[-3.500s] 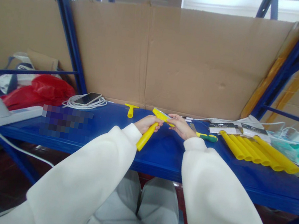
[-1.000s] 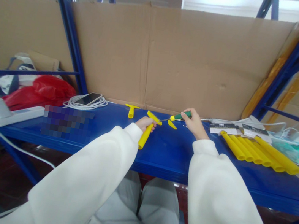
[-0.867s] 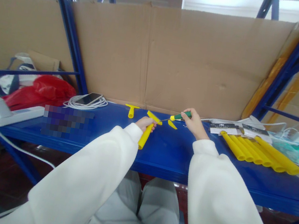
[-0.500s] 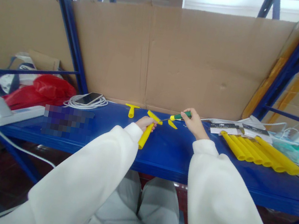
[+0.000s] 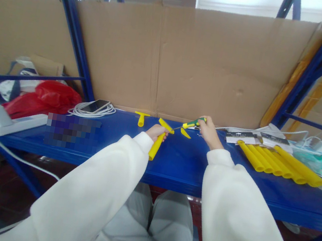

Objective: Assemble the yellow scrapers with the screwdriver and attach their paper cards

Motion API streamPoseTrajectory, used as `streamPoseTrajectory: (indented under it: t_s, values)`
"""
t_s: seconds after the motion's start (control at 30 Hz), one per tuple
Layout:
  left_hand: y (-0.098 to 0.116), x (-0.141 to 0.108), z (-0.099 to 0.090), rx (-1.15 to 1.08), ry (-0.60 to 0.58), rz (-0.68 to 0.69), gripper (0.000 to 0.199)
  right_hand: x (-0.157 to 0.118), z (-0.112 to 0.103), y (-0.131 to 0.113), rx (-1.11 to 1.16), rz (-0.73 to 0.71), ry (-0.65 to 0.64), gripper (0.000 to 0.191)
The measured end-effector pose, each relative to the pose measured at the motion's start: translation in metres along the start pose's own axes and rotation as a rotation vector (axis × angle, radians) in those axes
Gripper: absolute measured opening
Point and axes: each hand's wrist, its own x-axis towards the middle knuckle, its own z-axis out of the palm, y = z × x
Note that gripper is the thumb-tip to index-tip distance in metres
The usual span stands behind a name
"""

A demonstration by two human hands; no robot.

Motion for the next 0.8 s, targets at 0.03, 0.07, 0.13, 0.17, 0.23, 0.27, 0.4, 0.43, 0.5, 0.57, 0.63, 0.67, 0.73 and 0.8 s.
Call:
streamPoseTrajectory:
  t_s: [0.03,0.07,0.13,0.17,0.23,0.27,0.4,0.43,0.5,0.57,0.63,0.67,0.73,0.8]
  values:
    - [0.000,0.000,0.000,0.000,0.002,0.000,0.016,-0.001,0.002,-0.002,0.020,-0.013,0.015,0.028]
    - [-0.001,0.001,0.000,0.000,0.003,0.002,0.015,-0.003,0.003,-0.005,0.042,-0.018,0.029,0.032]
    - [-0.001,0.001,0.000,0.002,0.003,0.006,0.016,-0.007,0.006,-0.011,0.101,-0.020,0.041,0.040]
    - [-0.001,0.001,0.000,0.004,0.002,0.008,0.017,-0.009,0.007,-0.014,0.133,-0.013,0.041,0.043]
    - [-0.001,0.001,0.000,0.012,0.007,0.010,0.019,-0.011,0.008,-0.018,0.187,0.023,0.041,0.049]
    - [-0.001,0.000,0.000,0.017,0.010,0.008,0.019,-0.012,0.007,-0.020,0.212,0.051,0.040,0.051]
    - [0.000,0.000,0.000,0.022,0.016,0.003,0.018,-0.012,0.004,-0.027,0.342,0.170,-0.044,0.047]
    - [0.000,0.000,0.000,0.018,0.016,0.001,0.018,-0.012,0.003,-0.028,0.366,0.186,-0.072,0.045]
    - [0.000,0.000,0.000,0.009,0.019,-0.004,0.017,-0.012,0.002,-0.028,0.373,0.188,-0.095,0.042]
    - [0.000,0.001,0.000,0.000,0.022,-0.004,0.016,-0.012,0.001,-0.027,0.338,0.155,-0.066,0.041]
    - [0.000,0.000,0.000,-0.007,0.020,0.003,0.019,-0.011,0.002,-0.025,0.298,0.119,-0.016,0.042]
    - [0.000,0.000,0.000,-0.008,0.015,0.007,0.022,-0.011,0.002,-0.024,0.287,0.111,0.008,0.043]
    - [0.000,-0.001,0.000,-0.005,0.007,0.011,0.027,-0.011,0.003,-0.022,0.285,0.119,0.040,0.043]
    - [0.000,-0.001,0.000,-0.005,0.004,0.013,0.028,-0.010,0.003,-0.021,0.290,0.134,0.047,0.043]
